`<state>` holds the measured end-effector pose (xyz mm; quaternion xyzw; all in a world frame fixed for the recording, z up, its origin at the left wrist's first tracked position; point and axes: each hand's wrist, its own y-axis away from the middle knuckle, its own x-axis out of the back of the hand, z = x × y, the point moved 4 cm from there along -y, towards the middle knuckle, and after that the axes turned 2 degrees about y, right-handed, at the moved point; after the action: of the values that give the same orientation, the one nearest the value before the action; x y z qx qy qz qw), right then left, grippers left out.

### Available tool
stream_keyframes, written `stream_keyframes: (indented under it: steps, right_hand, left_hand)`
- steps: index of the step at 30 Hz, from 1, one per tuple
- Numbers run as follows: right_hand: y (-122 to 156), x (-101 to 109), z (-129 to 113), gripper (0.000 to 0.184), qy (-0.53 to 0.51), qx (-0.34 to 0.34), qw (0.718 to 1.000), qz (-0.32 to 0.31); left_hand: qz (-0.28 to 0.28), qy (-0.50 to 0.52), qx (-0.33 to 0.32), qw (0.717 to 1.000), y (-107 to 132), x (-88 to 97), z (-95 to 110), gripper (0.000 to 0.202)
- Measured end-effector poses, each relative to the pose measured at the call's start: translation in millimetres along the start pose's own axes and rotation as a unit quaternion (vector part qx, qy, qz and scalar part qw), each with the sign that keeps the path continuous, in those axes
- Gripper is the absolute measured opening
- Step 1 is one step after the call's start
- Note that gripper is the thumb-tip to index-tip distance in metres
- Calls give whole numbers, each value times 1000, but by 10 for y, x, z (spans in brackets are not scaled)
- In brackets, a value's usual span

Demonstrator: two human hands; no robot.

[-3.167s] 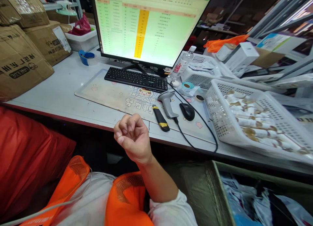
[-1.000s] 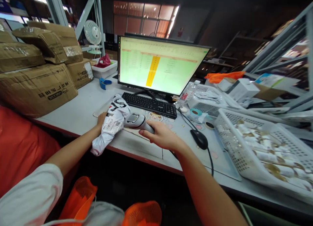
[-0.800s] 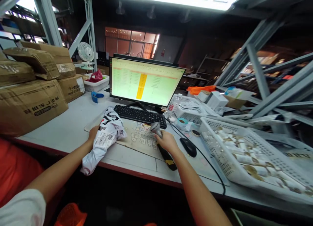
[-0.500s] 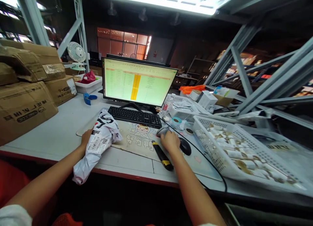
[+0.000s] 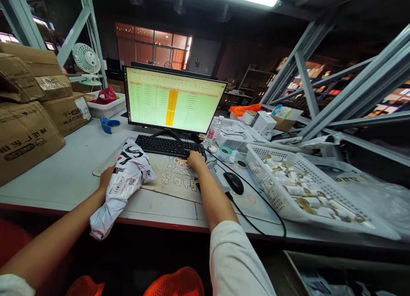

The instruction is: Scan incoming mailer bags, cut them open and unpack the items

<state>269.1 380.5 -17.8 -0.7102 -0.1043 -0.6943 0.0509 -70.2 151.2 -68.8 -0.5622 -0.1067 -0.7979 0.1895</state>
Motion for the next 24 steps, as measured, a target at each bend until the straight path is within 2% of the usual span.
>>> stream_keyframes:
  steps: [9, 12, 15, 19, 21, 24]
  right_hand:
    - [-131, 64, -160, 69, 12, 26, 999, -29]
    - [10, 99, -260, 65, 13, 44, 999, -23]
    - [292, 94, -317, 64, 19, 66, 998, -7]
    - [598, 81, -251, 59, 27, 78, 996, 22]
    - [618, 111, -201, 52, 25, 76, 996, 47]
    - [503, 146, -186, 39, 18, 88, 993, 73]
  left_hand:
    - [4, -1, 5, 1000, 39, 30, 26, 54]
    - [8, 8, 9, 1000, 73, 73, 34, 55]
    - [11, 27, 10, 1000, 104, 123, 53, 57]
    - [10, 36, 16, 999, 131, 161, 77, 52]
    - [9, 35, 17, 999, 136, 158, 79, 50]
    - [11, 37, 20, 999, 132, 135, 63, 50]
